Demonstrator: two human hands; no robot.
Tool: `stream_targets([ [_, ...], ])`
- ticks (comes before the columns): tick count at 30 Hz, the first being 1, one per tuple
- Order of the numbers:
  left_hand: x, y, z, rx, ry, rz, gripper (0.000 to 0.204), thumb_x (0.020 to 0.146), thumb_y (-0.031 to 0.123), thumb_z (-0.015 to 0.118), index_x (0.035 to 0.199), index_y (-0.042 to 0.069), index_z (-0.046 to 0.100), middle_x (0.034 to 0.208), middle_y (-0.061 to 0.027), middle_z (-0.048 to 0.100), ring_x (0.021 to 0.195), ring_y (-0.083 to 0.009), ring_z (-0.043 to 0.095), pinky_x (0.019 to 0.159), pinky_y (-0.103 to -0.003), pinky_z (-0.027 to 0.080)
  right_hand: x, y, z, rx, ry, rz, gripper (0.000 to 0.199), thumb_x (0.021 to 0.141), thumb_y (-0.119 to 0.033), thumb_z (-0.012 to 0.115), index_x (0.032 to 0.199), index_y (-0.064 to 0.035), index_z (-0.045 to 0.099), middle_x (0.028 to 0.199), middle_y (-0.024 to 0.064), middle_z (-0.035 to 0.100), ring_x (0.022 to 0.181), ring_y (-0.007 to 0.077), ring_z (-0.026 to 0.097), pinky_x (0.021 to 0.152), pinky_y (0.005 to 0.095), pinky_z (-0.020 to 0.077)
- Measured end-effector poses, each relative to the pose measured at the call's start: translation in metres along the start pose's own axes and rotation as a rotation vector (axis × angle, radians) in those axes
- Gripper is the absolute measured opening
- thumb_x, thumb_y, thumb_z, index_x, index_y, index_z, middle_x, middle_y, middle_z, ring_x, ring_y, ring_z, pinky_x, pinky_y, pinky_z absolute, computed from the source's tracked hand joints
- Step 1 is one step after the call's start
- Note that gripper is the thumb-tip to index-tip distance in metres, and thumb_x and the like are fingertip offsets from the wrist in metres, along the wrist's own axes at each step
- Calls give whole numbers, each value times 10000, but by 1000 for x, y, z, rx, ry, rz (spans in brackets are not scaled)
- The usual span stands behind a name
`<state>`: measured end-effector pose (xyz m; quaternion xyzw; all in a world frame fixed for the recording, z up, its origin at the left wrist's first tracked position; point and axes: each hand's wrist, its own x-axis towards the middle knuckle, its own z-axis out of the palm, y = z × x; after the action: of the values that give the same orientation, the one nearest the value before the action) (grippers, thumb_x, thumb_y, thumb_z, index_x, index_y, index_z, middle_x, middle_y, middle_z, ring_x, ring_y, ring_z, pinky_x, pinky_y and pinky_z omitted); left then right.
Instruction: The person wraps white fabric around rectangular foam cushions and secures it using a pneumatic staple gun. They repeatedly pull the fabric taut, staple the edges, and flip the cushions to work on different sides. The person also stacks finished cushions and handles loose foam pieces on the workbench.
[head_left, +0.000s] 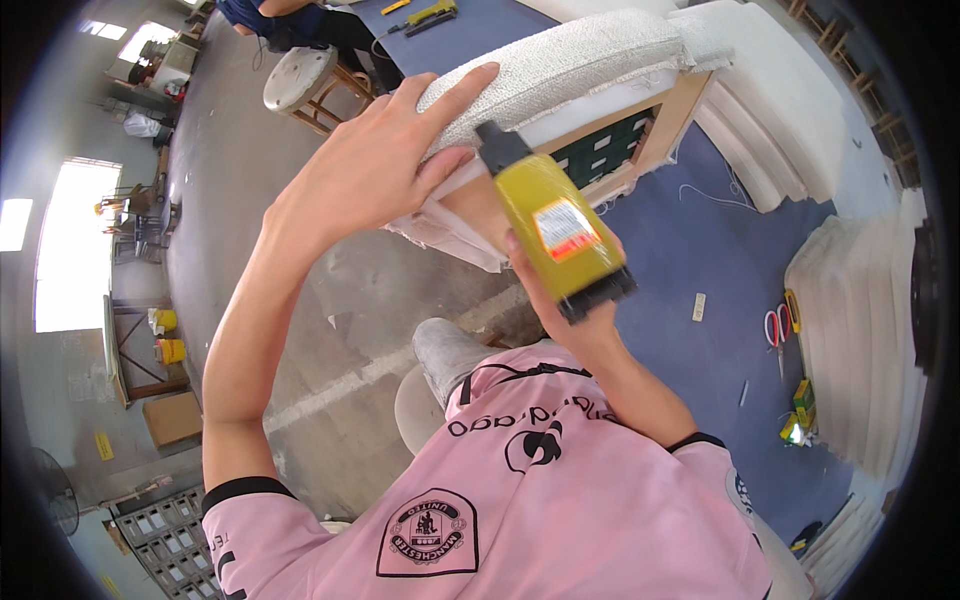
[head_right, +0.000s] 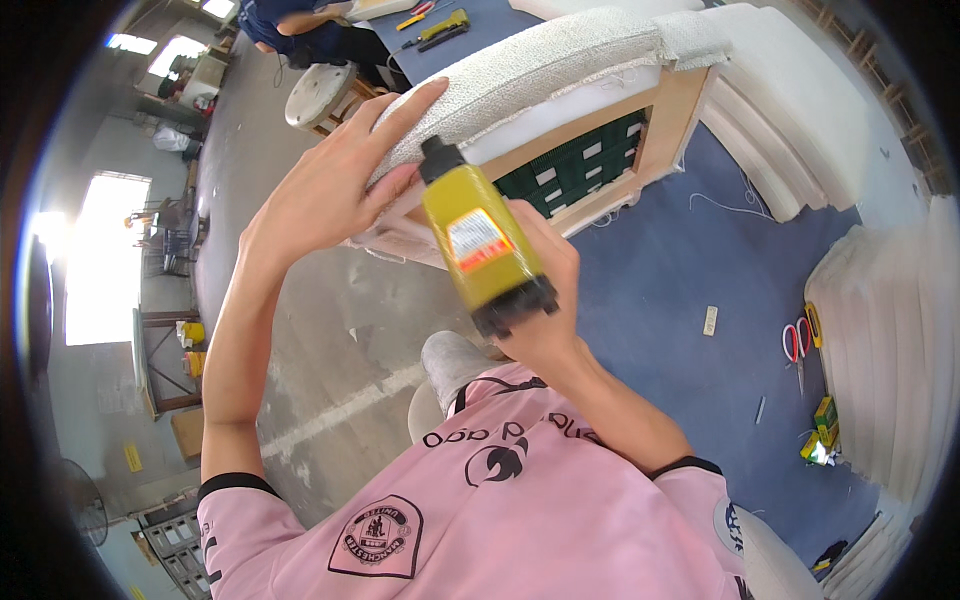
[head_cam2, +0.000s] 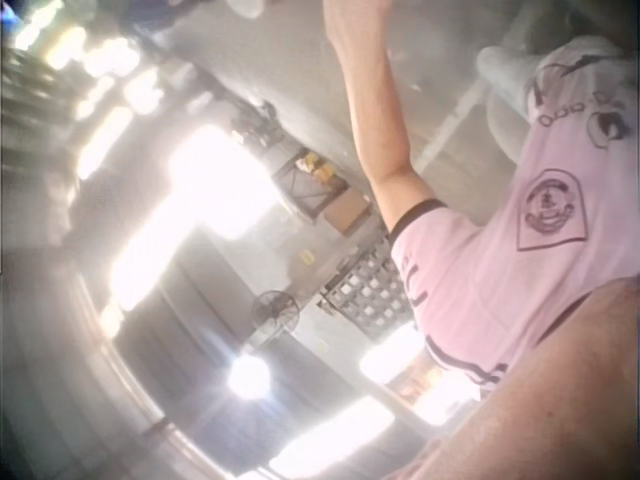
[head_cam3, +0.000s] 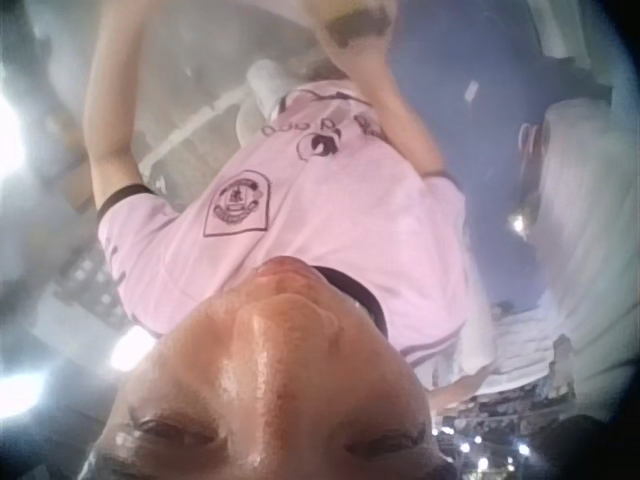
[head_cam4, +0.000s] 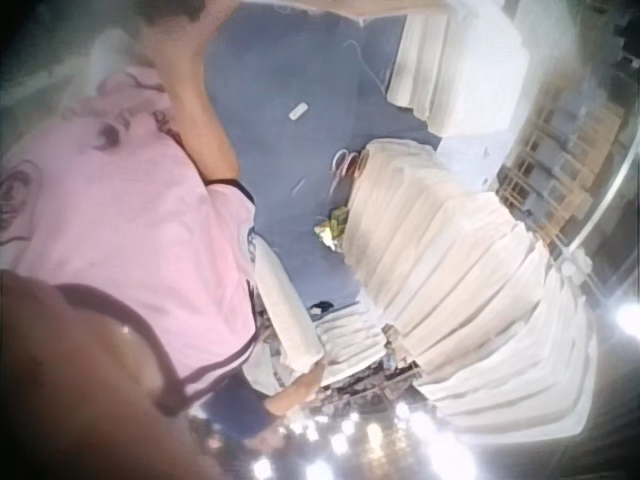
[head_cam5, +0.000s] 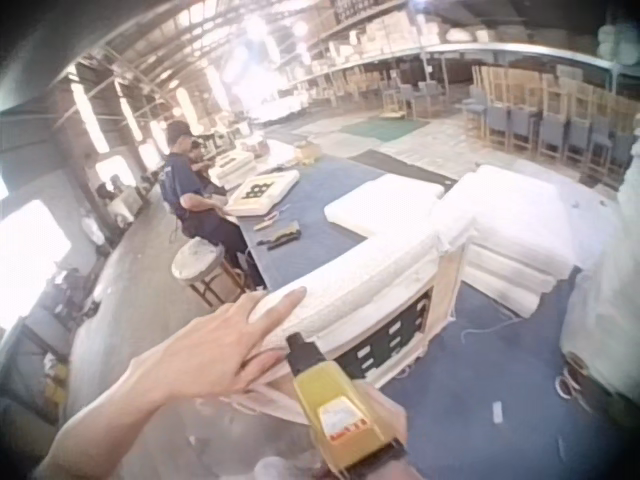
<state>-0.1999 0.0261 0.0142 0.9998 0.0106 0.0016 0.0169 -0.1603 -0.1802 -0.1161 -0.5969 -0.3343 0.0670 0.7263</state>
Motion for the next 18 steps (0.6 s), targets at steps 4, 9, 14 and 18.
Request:
stream_targets([
  [4, 0, 2, 0, -30, -7, 2, 797, 950, 152, 651, 1640, 305, 282, 1426, -199, 534, 1218, -424, 586, 1012, -487, 507, -2, 9, 5, -41, -54, 4, 377, 725, -20, 767, 1080, 36, 653, 946, 163, 653, 806, 333, 648, 733, 336, 516],
  [9, 2, 3, 5, -31, 13, -6, 872, 901, 103, 686, 1640, 312, 274, 1436, -197, 528, 1232, -421, 584, 1016, -480, 512, -12, 23, 11, -12, -25, 59, 194, 895, -93, 788, 1037, 0, 694, 900, 88, 737, 801, 174, 717, 743, 304, 557],
  [14, 5, 5, 1, -38, -23, -58, 1014, 792, -13, 732, 1637, 317, 278, 1469, -195, 502, 1264, -412, 575, 1035, -476, 516, -2, 18, 11, -64, -119, -155, 211, 878, -93, 776, 1030, 15, 678, 912, 120, 717, 791, 243, 710, 739, 330, 552],
  [18, 6, 8, -3, 1, -48, -90, 1055, 759, -2, 752, 1641, 305, 262, 1485, -203, 487, 1292, -410, 559, 1051, -477, 512, 6, 17, 7, -40, -134, -122, 243, 874, -108, 779, 1049, 22, 670, 904, 130, 707, 780, 265, 693, 743, 336, 549],
])
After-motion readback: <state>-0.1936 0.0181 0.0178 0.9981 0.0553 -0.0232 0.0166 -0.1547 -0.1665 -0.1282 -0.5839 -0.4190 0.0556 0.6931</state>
